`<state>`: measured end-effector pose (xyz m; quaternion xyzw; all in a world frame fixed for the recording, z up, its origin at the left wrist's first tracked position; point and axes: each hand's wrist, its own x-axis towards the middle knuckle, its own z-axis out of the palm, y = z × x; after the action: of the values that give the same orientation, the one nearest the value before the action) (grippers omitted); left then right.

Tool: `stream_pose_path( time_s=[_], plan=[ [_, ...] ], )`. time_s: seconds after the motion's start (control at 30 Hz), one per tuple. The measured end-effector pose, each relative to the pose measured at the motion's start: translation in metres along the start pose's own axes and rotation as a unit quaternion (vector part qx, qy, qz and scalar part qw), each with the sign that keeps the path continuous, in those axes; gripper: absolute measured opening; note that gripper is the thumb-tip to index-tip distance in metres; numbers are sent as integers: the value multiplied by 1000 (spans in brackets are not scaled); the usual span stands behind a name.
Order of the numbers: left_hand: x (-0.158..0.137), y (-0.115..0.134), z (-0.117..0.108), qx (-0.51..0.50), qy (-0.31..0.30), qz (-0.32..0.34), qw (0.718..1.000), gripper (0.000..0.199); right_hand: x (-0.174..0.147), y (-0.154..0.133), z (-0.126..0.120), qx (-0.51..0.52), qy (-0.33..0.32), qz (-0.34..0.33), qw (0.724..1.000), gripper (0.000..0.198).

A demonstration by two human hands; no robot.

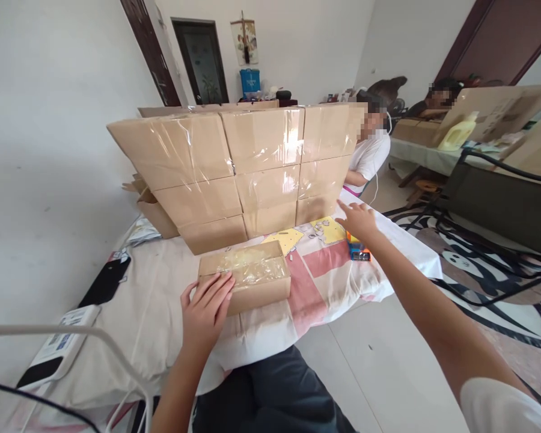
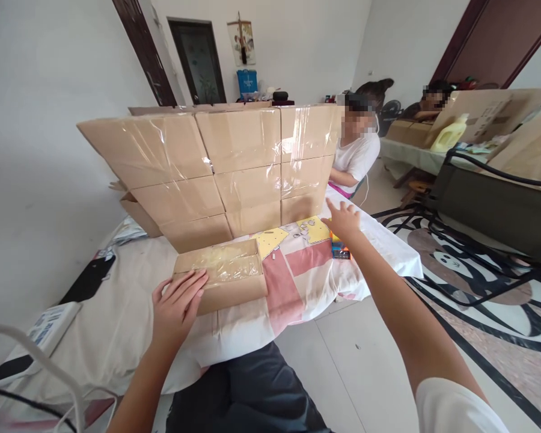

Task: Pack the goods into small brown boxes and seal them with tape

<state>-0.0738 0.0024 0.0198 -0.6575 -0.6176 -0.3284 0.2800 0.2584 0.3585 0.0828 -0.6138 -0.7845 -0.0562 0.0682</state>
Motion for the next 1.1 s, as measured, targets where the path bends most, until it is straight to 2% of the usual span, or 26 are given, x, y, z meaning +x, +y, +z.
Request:
stream_pose_path(
  time_s=[0.07,0.13,0.27,0.4,0.53,0.67,0.77,0.83,0.87,0.93,1.1],
  plan=[
    [0,0,1,1,-2,-3,1000,34,7,-24,4,-5,-10,-68,998,56],
    [1,0,1,1,-5,-3,1000,34,18,-48,14,1,-68,-92,993,42],
    [1,-1,1,1,-5,0,1000,35,45,-78,42,16,-159,-50,986,33],
    [2,-2,1,4,-6,4,1000,37,60,-82,61,39,-204,-42,977,27],
    [2,-2,2,2,-2,6,1000,37,60,-80,63,63,-169,-38,983,22],
    [1,-1,2,2,-2,-2,1000,37,51,-80,56,94,-107,-30,989,28],
    [1,-1,2,1,-2,-3,1000,37,33,-83,49,122,-69,-28,990,30],
    [1,-1,3,0,2,-3,1000,37,11,-86,46,189,-35,-33,981,25],
    [0,0,4,-1,6,-3,1000,37,-4,-88,45,243,-17,-38,969,23],
    [0,0,5,-3,13,-7,1000,36,-38,-95,46,372,8,-48,927,18],
    [-3,1,7,-1,14,-28,1000,36,-114,-120,51,617,1,-21,786,23]
  ],
)
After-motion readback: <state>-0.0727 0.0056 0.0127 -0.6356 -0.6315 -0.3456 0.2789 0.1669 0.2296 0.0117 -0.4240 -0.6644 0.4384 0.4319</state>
